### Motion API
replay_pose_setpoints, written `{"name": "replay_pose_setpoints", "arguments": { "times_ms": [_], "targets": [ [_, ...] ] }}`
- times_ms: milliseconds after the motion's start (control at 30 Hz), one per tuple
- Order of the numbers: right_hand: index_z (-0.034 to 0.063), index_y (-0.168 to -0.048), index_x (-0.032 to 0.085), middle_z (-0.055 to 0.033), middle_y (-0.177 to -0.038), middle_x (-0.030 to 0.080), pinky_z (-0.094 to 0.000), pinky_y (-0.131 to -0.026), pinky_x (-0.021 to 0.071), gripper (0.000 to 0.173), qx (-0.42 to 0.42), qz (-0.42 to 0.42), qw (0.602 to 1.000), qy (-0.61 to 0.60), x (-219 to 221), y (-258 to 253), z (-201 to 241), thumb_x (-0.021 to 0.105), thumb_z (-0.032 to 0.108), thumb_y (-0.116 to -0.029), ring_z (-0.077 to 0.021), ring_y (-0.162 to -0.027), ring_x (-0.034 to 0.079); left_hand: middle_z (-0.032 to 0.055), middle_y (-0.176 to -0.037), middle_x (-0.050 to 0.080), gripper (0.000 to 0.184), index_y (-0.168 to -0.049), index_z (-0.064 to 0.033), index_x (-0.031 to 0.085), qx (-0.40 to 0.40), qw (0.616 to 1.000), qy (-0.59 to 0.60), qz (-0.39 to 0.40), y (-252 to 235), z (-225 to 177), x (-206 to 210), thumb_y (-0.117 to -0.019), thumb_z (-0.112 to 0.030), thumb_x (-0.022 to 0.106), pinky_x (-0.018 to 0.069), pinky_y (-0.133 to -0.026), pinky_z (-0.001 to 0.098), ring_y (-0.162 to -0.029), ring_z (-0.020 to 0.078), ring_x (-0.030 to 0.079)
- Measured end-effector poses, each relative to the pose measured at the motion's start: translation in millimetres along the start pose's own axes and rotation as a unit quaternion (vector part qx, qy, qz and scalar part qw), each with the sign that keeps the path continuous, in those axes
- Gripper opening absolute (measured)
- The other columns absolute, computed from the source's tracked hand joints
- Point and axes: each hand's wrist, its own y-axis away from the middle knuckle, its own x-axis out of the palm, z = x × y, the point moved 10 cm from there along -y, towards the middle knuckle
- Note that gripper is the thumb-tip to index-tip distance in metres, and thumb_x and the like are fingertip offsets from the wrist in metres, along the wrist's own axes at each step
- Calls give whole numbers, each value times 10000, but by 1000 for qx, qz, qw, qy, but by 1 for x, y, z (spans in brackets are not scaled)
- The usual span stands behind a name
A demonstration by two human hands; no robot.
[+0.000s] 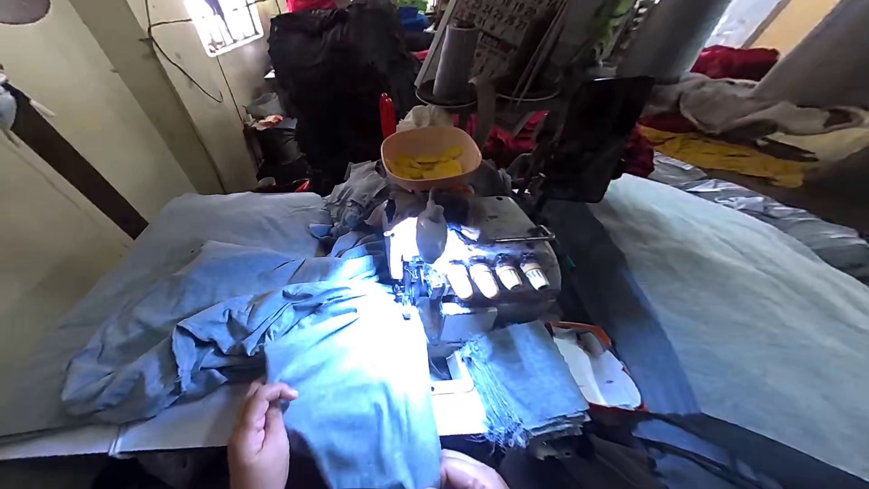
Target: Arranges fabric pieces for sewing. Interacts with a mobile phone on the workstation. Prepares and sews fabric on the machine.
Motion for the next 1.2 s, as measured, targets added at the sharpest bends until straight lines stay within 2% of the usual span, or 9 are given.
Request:
{"name": "replay_pose_setpoints", "arguments": {
  "times_ms": [233, 433, 533, 667, 767, 900, 1000, 1067, 1200],
  "targets": [
    [-37, -901, 700, -79, -825, 679, -279, -730, 548, 189, 1, -1, 1000, -9, -1, -23, 13, 666, 132, -979, -83, -759, 643, 119, -1070, 737, 300, -1129, 9, 741, 77, 993, -92, 18, -98, -11, 24, -998, -32, 475, 542, -954, 274, -1044, 127, 685],
    [7, -901, 734, -27, -834, 692, -209, -724, 547, 175, -21, -63, 998, -2, -17, -52, 22, 665, 150, -974, -23, -751, 638, 305, -1396, 537, 375, -1359, 17, 597, 79, 957, -259, 101, -148, -44, 48, -995, -70, 609, 453, -987, 702, -1242, 523, 548],
    [-43, -911, 730, -144, -852, 708, -372, -787, 569, 250, -30, -31, 993, 112, -3, -38, 29, 615, 157, -1007, -195, -815, 691, 218, -1060, 686, 256, -1103, 16, 704, 78, 956, -236, 157, -72, -81, 73, -961, -183, 629, 593, -771, 491, -895, 335, 694],
    [-74, -940, 729, -222, -984, 716, -483, -879, 584, 164, -85, 5, 973, 213, 27, -1, 26, 609, 36, -940, -342, -958, 714, 201, -1025, 677, 408, -1118, 54, 669, -132, 916, -84, 370, 65, -56, 115, -972, -327, 678, 589, -781, 424, -872, 277, 691],
    [-28, -1009, 749, -173, -1070, 735, -436, -959, 565, 201, -78, 9, 973, 218, 30, 13, 12, 579, 80, -999, -297, -1046, 709, 205, -1054, 698, 277, -1115, 68, 678, -198, 918, -42, 342, 97, -25, 107, -980, -169, 628, 571, -890, 444, -981, 285, 695],
    [42, -942, 764, -79, -985, 743, -350, -897, 578, 197, -73, -121, 972, 187, -4, 10, 11, 611, 158, -989, -174, -979, 706, 63, -1000, 712, 143, -1027, -4, 702, -245, 910, 78, 325, 88, -9, 91, -970, -113, 631, 563, -892, 270, -960, 86, 678],
    [-21, -1204, 657, -80, -1150, 711, -279, -908, 597, 333, 6, -176, 984, -12, -29, -13, 4, 616, 241, -1002, -113, -1055, 697, 54, -1005, 703, 147, -985, -3, 733, -201, 889, 119, 394, 88, -41, 91, -975, -118, 643, 536, -914, 240, -987, 62, 653],
    [-32, -1321, 555, -73, -1075, 716, -308, -842, 609, 389, 77, -142, 970, -181, -23, -28, 0, 571, 209, -1017, -140, -956, 715, 70, -984, 699, 149, -985, -10, 731, -177, 896, 74, 401, 94, -53, 91, -974, -136, 654, 540, -910, 281, -976, 107, 659],
    [40, -1037, 677, 26, -821, 668, -232, -703, 547, 119, 76, -64, 972, -213, -1, -38, 5, 621, 116, -964, -55, -736, 636, 34, -937, 683, 117, -908, -48, 720, -162, 932, 57, 320, 90, -50, 84, -908, -163, 742, 532, -876, 244, -950, 89, 645]
  ]
}}
